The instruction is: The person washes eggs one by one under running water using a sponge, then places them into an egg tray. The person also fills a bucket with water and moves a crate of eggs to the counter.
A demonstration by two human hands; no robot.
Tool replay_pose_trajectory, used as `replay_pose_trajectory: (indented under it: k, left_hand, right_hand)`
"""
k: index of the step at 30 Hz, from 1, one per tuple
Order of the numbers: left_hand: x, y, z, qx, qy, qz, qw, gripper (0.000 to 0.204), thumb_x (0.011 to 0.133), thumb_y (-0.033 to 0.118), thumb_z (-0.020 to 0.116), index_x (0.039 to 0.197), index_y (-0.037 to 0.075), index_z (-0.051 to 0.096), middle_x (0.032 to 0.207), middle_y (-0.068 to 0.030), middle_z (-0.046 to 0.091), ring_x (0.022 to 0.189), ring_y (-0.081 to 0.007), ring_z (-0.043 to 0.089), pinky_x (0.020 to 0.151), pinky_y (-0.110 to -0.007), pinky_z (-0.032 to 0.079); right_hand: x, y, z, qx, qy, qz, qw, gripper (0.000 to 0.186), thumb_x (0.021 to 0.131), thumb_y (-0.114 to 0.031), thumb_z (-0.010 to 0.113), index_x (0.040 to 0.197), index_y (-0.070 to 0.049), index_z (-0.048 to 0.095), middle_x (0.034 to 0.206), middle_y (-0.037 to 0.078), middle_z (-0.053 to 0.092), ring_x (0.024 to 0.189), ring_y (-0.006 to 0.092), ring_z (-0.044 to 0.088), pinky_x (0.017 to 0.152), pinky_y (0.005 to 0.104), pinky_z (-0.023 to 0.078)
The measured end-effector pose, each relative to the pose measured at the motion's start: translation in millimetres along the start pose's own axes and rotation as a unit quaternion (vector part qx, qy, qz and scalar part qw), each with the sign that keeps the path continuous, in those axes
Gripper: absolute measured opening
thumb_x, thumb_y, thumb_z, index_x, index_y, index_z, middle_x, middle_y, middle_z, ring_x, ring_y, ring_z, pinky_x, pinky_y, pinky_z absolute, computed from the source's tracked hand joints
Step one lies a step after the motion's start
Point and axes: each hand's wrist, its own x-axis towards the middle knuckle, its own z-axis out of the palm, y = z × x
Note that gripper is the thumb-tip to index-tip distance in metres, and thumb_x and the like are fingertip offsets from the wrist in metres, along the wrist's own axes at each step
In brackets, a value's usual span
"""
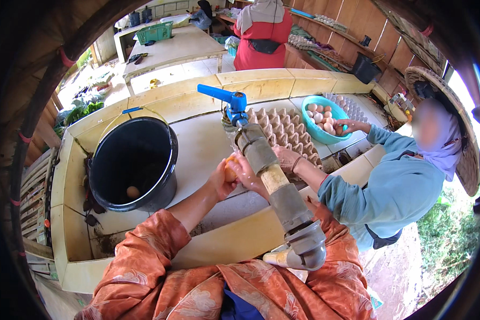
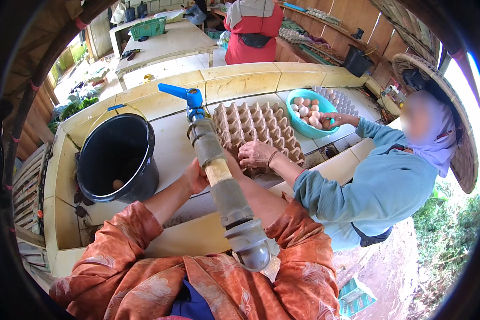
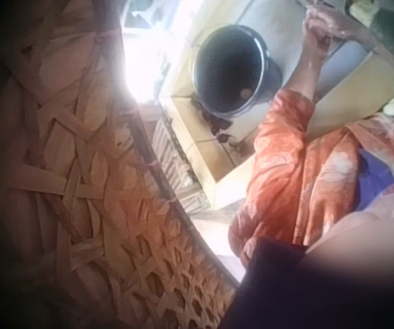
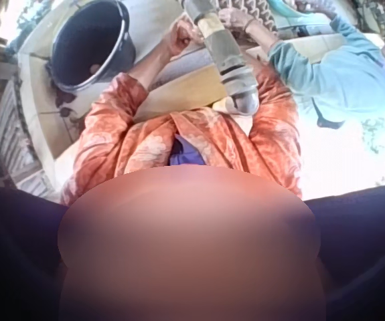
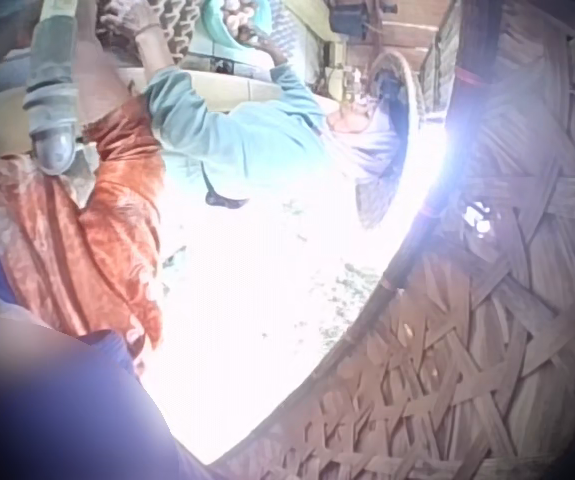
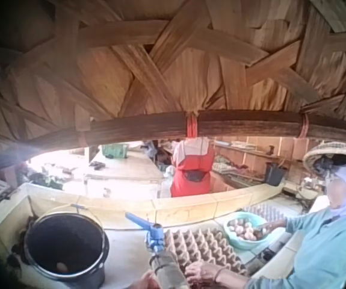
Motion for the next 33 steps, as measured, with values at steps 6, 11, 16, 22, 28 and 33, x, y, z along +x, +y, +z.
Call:
replay_pose_trajectory:
  k: [6, 11, 16, 22, 28, 33]
  left_hand:
    - [-5.6, 9.3, -3.3, -0.054, -0.122, -0.001, 0.991, 0.036, 0.091, 0.046, 0.041, 0.098, 0.013, 0.053, 0.081, -0.0029, 0.058, 0.063, -0.0135, 0.053, 0.052, -0.022, 0.041]
    - [-14.6, 4.4, 19.2, -0.024, -0.010, 0.039, 0.999, 0.035, 0.088, 0.048, 0.047, 0.091, 0.014, 0.053, 0.074, -0.0023, 0.056, 0.055, -0.0125, 0.052, 0.045, -0.019, 0.042]
    - [-7.6, 8.9, -1.6, -0.033, -0.064, -0.020, 0.997, 0.043, 0.093, 0.046, 0.034, 0.114, 0.013, 0.051, 0.102, -0.0043, 0.059, 0.091, -0.0171, 0.057, 0.076, -0.030, 0.047]
    - [-12.0, 7.1, 5.1, 0.011, -0.079, 0.020, 0.997, 0.033, 0.093, 0.043, 0.033, 0.090, 0.016, 0.051, 0.071, -0.0001, 0.051, 0.051, -0.0109, 0.041, 0.044, -0.024, 0.030]
    - [-28.1, 7.9, 30.5, -0.013, 0.011, 0.038, 0.999, 0.028, 0.094, 0.034, 0.031, 0.090, 0.014, 0.051, 0.072, 0.0002, 0.052, 0.052, -0.0106, 0.043, 0.044, -0.022, 0.031]
    - [-27.6, 5.1, 18.4, 0.070, -0.043, 0.048, 0.995, 0.028, 0.094, 0.035, 0.032, 0.094, 0.015, 0.052, 0.076, -0.0002, 0.054, 0.059, -0.0100, 0.047, 0.048, -0.024, 0.034]
  right_hand:
    - [15.9, 21.3, -26.6, -0.148, -0.207, 0.075, 0.964, 0.032, 0.089, -0.029, 0.049, 0.106, -0.002, 0.054, 0.091, 0.010, 0.062, 0.083, 0.0198, 0.061, 0.072, 0.0308, 0.048]
    - [14.3, 22.9, -35.7, 0.088, -0.065, 0.018, 0.994, 0.028, 0.091, -0.024, 0.047, 0.108, -0.002, 0.054, 0.095, 0.010, 0.060, 0.082, 0.0165, 0.059, 0.072, 0.0292, 0.048]
    - [6.6, 2.3, 15.9, 0.396, 0.020, 0.145, 0.906, 0.028, 0.093, -0.026, 0.044, 0.108, -0.004, 0.054, 0.097, 0.008, 0.059, 0.083, 0.0181, 0.058, 0.072, 0.0305, 0.047]
    - [8.6, -15.9, -14.7, 0.378, -0.050, 0.246, 0.891, 0.024, 0.091, -0.024, 0.045, 0.102, -0.004, 0.054, 0.094, 0.009, 0.058, 0.081, 0.0212, 0.057, 0.067, 0.0329, 0.048]
    - [0.2, -9.6, 8.5, 0.077, 0.004, 0.074, 0.994, 0.034, 0.091, -0.032, 0.046, 0.109, -0.005, 0.056, 0.102, 0.014, 0.059, 0.091, 0.0276, 0.055, 0.083, 0.0361, 0.042]
    - [7.6, 20.7, 1.8, 0.170, -0.034, 0.199, 0.965, 0.028, 0.087, -0.021, 0.055, 0.109, -0.004, 0.053, 0.094, 0.007, 0.060, 0.086, 0.0173, 0.058, 0.075, 0.0302, 0.047]
